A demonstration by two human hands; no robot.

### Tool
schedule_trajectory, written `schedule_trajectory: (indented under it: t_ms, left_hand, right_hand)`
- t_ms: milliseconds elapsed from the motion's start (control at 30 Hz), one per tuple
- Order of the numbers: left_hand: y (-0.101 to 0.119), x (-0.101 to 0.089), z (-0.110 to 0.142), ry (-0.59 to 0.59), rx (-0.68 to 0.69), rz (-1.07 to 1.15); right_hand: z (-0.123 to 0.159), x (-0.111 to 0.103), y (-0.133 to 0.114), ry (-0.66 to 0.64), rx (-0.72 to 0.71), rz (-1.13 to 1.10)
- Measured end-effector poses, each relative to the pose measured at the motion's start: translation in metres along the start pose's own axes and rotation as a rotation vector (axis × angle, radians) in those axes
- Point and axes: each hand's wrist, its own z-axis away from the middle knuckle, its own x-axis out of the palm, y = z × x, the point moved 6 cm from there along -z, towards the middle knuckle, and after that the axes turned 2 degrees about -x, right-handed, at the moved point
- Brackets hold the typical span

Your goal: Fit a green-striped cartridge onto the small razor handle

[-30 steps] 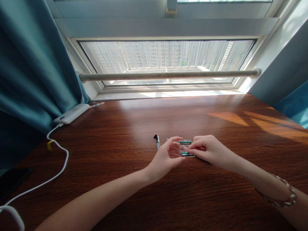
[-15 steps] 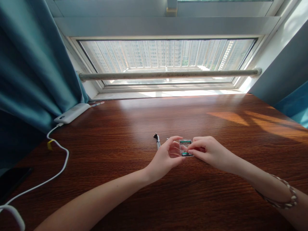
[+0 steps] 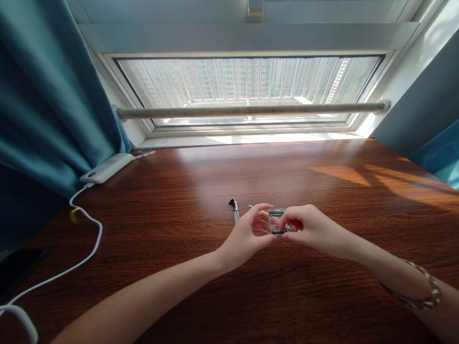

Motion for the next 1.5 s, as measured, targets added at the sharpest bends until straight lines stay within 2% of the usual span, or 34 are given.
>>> schedule_trajectory:
  t_ms: [200,333,433,633,1267,1500]
  left_hand:
    - [-0.001,0.001,0.000,-0.015,0.005,-0.006]
    - [-0.004,0.000,0.000,-0.020,0.002,-0.025]
    - [-0.004,0.001,0.001,-0.038,0.004,-0.033]
    - [-0.004,0.003,0.002,-0.059,0.010,-0.028]
    - [-0.003,0.000,0.001,-0.032,0.021,-0.031]
    - [-0.002,0.001,0.002,-0.032,0.018,-0.050]
  right_hand:
    - [-0.001,0.001,0.003,0.010,0.030,-0.033]
    - [-0.002,-0.003,0.004,0.077,0.042,-0.043]
    - [-0.001,-0.007,0.004,0.144,0.036,0.022]
    - [0.002,-0.007,0.000,0.189,0.026,0.166]
    - [0.004,-0.010,-0.006,0.162,-0.016,0.144]
    - [0.004,-0.011,-0.004,0.180,0.016,0.159]
